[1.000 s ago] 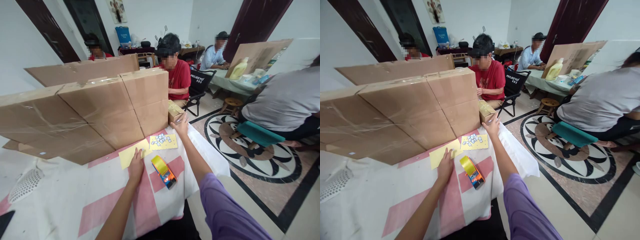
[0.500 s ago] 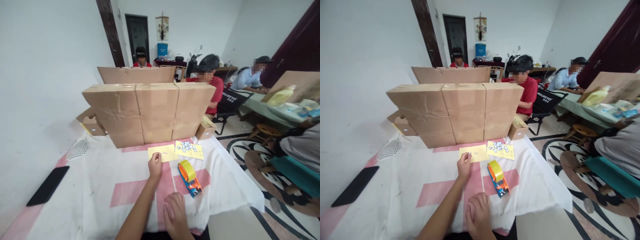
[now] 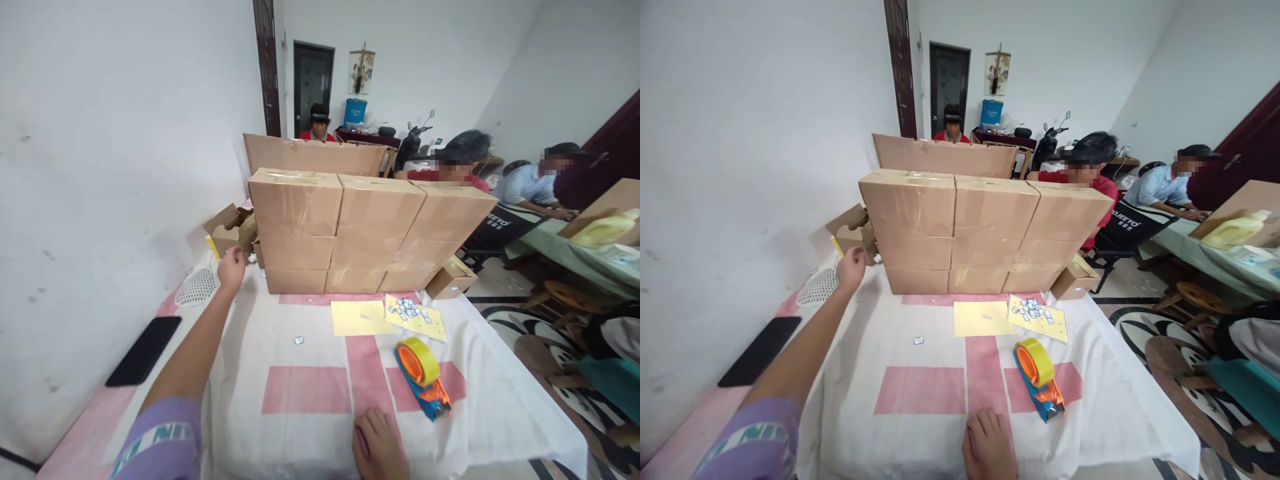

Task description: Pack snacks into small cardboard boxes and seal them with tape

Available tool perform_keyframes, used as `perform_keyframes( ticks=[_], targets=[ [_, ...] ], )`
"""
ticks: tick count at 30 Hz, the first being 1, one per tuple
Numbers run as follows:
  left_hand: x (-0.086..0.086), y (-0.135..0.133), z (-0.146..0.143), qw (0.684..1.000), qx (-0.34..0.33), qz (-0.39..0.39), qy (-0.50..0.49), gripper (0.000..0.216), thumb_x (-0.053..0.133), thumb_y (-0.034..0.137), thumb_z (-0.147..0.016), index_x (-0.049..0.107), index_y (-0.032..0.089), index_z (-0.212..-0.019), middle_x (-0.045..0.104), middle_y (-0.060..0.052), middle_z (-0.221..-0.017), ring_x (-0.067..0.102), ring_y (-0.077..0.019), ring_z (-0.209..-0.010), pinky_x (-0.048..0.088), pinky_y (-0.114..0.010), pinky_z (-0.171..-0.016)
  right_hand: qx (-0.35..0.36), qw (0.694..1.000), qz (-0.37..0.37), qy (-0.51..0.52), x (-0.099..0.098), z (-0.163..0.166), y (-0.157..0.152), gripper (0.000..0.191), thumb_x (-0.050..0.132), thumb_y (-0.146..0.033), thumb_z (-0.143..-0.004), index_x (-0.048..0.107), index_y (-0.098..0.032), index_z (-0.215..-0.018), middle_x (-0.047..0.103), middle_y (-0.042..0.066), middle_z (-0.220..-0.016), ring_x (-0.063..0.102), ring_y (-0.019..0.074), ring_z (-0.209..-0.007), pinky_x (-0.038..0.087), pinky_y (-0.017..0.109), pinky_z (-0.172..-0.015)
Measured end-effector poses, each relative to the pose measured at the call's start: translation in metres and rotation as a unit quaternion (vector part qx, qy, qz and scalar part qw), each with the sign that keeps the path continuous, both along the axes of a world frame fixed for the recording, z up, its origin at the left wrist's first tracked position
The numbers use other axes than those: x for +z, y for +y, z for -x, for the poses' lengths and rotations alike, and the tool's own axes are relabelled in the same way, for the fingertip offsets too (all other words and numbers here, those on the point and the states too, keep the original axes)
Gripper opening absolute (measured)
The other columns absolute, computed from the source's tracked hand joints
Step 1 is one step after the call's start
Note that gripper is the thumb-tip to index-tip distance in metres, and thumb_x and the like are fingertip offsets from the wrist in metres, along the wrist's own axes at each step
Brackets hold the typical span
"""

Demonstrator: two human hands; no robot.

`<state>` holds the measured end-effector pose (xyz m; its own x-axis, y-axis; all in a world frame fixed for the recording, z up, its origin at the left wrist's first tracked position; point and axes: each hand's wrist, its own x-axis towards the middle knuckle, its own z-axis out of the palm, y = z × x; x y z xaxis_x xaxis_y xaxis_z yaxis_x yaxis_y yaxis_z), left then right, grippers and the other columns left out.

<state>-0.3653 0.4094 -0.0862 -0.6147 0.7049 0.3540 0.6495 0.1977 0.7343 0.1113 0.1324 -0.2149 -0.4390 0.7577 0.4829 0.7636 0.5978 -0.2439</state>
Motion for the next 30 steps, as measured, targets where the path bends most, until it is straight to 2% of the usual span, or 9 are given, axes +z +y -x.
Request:
perform_keyframes(
  ticks=[3, 5, 10, 14, 18, 22, 26, 28, 30],
  targets=[
    [0.020, 0.034, 0.033, 0.997, -0.038, 0.052, 0.048, 0.064, 0.065, 0.024, -0.082, 0.051, 0.015, -0.144, 0.054, -0.018, -0.151, 0.057, -0.0319, -0.132, 0.045, -0.044, -0.107, -0.007, 1.000, -0.001, 0.001, 0.001, 0.002, -0.001, 0.017, 0.049, -0.007, -0.087, 0.053, -0.024, -0.087, 0.061, 0.002, -0.080, 0.058, 0.0227, -0.075, 0.046, 0.035, -0.072],
    [0.032, 0.052, 0.048, 0.992, -0.068, 0.081, 0.074, 0.068, 0.070, 0.022, -0.077, 0.052, 0.016, -0.142, 0.048, -0.016, -0.157, 0.051, -0.0310, -0.137, 0.043, -0.041, -0.110, -0.016, 1.000, -0.003, 0.001, 0.001, 0.001, -0.001, 0.017, 0.049, -0.008, -0.088, 0.052, -0.024, -0.086, 0.061, 0.002, -0.079, 0.059, 0.0222, -0.075, 0.047, 0.035, -0.072],
    [0.047, 0.069, 0.052, 0.982, -0.058, 0.128, 0.124, 0.017, 0.067, 0.025, -0.082, 0.070, 0.017, -0.096, 0.072, -0.014, -0.115, 0.063, -0.0333, -0.114, 0.047, -0.042, -0.095, -0.022, 1.000, -0.009, 0.005, 0.003, -0.001, -0.002, 0.016, 0.051, -0.009, -0.087, 0.052, -0.024, -0.083, 0.060, 0.001, -0.076, 0.059, 0.0220, -0.071, 0.048, 0.035, -0.068],
    [0.063, 0.049, 0.046, 0.983, 0.008, 0.094, 0.161, 0.019, 0.056, 0.030, -0.092, 0.068, 0.014, -0.092, 0.071, -0.011, -0.094, 0.064, -0.0287, -0.100, 0.046, -0.037, -0.086, -0.017, 0.999, -0.013, 0.027, 0.004, 0.000, 0.000, 0.017, 0.052, -0.008, -0.086, 0.053, -0.025, -0.083, 0.060, 0.000, -0.074, 0.060, 0.0227, -0.069, 0.050, 0.036, -0.067],
    [0.092, -0.013, 0.058, 0.977, 0.093, 0.019, 0.190, 0.032, 0.047, 0.035, -0.098, 0.064, 0.010, -0.108, 0.068, -0.005, -0.095, 0.062, -0.0201, -0.093, 0.045, -0.031, -0.087, -0.018, 0.999, -0.003, 0.046, 0.005, -0.001, -0.001, 0.017, 0.053, -0.009, -0.086, 0.053, -0.025, -0.081, 0.059, 0.000, -0.073, 0.060, 0.0228, -0.068, 0.051, 0.037, -0.067],
    [0.100, -0.119, 0.069, 0.960, 0.180, -0.044, 0.209, 0.031, 0.043, 0.035, -0.098, 0.063, 0.012, -0.099, 0.058, 0.001, -0.079, 0.052, -0.0111, -0.072, 0.045, -0.028, -0.084, 0.002, 0.995, 0.047, 0.088, 0.011, -0.007, -0.005, 0.016, 0.059, -0.016, -0.085, 0.061, -0.025, -0.098, 0.066, 0.005, -0.090, 0.066, 0.0254, -0.081, 0.058, 0.040, -0.071],
    [0.072, -0.231, 0.040, 0.929, 0.195, -0.217, 0.230, 0.025, 0.057, 0.038, -0.090, 0.058, 0.018, -0.076, 0.052, 0.003, -0.068, 0.046, -0.0102, -0.062, 0.044, -0.023, -0.068, 0.018, 0.984, 0.115, 0.138, 0.030, -0.006, 0.006, 0.038, 0.065, -0.023, -0.084, 0.060, -0.023, -0.122, 0.062, 0.013, -0.122, 0.066, 0.0300, -0.112, 0.061, 0.044, -0.089],
    [0.051, -0.273, 0.007, 0.926, 0.159, -0.247, 0.238, 0.025, 0.058, 0.036, -0.089, 0.058, 0.020, -0.070, 0.062, -0.001, -0.071, 0.057, -0.0146, -0.066, 0.050, -0.028, -0.068, 0.051, 0.976, 0.138, 0.160, 0.047, 0.004, 0.022, 0.042, 0.065, -0.024, -0.086, 0.058, -0.022, -0.127, 0.058, 0.015, -0.130, 0.062, 0.0300, -0.123, 0.058, 0.045, -0.098],
    [0.029, -0.305, -0.033, 0.949, 0.071, -0.233, 0.201, 0.025, 0.051, 0.032, -0.094, 0.065, 0.020, -0.077, 0.075, -0.007, -0.092, 0.071, -0.0204, -0.084, 0.056, -0.035, -0.078, 0.108, 0.967, 0.147, 0.180, 0.065, 0.018, 0.043, 0.053, 0.067, -0.031, -0.086, 0.053, -0.021, -0.136, 0.053, 0.017, -0.140, 0.055, 0.0316, -0.134, 0.054, 0.049, -0.106]
  ],
)
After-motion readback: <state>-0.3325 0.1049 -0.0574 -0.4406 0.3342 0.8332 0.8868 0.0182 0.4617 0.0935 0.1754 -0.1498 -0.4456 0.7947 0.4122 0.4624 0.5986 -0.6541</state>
